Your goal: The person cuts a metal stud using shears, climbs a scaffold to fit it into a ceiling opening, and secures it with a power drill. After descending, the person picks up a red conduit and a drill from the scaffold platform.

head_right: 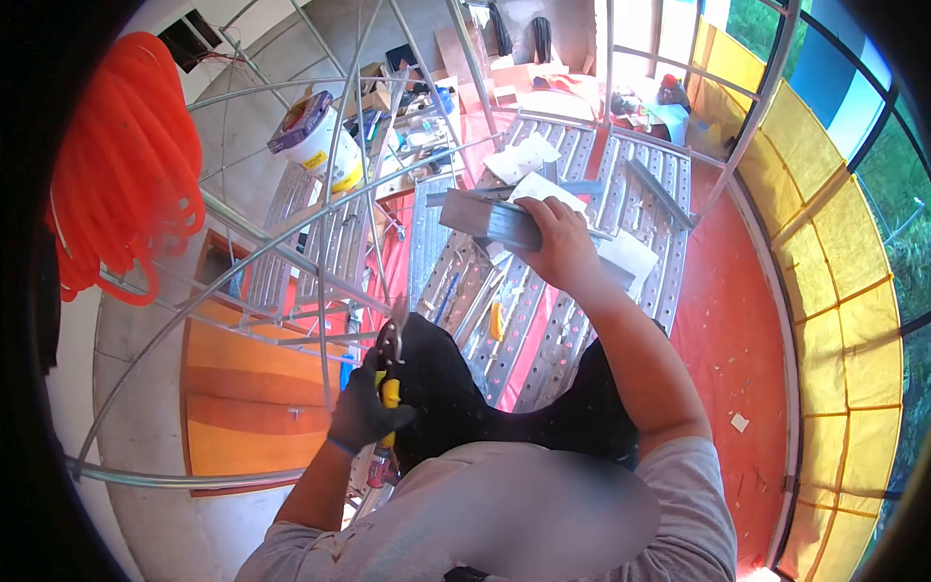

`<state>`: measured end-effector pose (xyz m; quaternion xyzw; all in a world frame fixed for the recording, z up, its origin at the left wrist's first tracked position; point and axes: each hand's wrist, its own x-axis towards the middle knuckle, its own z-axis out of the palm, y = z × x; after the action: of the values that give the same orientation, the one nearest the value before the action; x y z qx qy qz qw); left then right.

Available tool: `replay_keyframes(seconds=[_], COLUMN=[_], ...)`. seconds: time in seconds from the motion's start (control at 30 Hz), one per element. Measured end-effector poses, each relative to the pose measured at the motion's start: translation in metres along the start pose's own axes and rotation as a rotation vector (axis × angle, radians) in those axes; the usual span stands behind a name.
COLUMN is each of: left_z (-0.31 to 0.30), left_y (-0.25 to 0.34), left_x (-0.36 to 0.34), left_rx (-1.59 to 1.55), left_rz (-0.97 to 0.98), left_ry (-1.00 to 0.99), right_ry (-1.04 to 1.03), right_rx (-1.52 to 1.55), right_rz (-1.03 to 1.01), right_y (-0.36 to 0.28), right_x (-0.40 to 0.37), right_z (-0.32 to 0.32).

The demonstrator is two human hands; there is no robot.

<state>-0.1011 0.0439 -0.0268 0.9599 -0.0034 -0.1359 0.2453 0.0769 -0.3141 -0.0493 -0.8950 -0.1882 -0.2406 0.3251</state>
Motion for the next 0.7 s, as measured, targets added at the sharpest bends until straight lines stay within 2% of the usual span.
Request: replay_keyframes(seconds=[0.07, 0.1, 0.2, 0.33, 0.47, 0.5, 0.57, 0.63, 0.7], left_z=[-0.022, -0.03, -0.039, -0.033, -0.016, -0.01, -0.015, -0.02, -0.022], left_y=[0.0, -0.002, 0.009, 0.043, 0.061, 0.066, 0.072, 0.08, 0.084], left_x=[0.002, 0.004, -0.001, 0.014, 0.045, 0.048, 0.057, 0.064, 0.068], left_rx=[-0.179, -0.386, -0.559, -0.711, -0.406, -0.567, -0.335, -0.214, -0.202], left_rz=[-0.108, -0.037, 0.12, 0.19, 0.376, 0.317, 0.508, 0.6, 0.604], left_ry=[-0.106, -0.167, -0.198, -0.35, -0.342, -0.37, -0.319, -0.285, -0.269], right_ry=[-0.01, -0.011, 0.033, 0.11, 0.145, 0.14, 0.134, 0.109, 0.09], right_rx=[-0.001, -0.002, 0.058, 0.126, 0.116, 0.107, 0.088, 0.098, 0.099], right_rz=[-0.01, -0.016, -0.043, -0.082, -0.119, -0.122, -0.132, -0.136, -0.146], right_y=[-0.001, -0.001, 0.002, -0.003, -0.004, -0.003, 0.001, 0.002, 0.001], right_x=[-0.001, 0.0, 0.002, 0.005, 0.005, 0.004, 0.002, 0.0, 0.0], right_z=[-0.002, -0.003, 0.0, 0.001, -0.001, -0.001, 0.001, 0.001, 0.001])
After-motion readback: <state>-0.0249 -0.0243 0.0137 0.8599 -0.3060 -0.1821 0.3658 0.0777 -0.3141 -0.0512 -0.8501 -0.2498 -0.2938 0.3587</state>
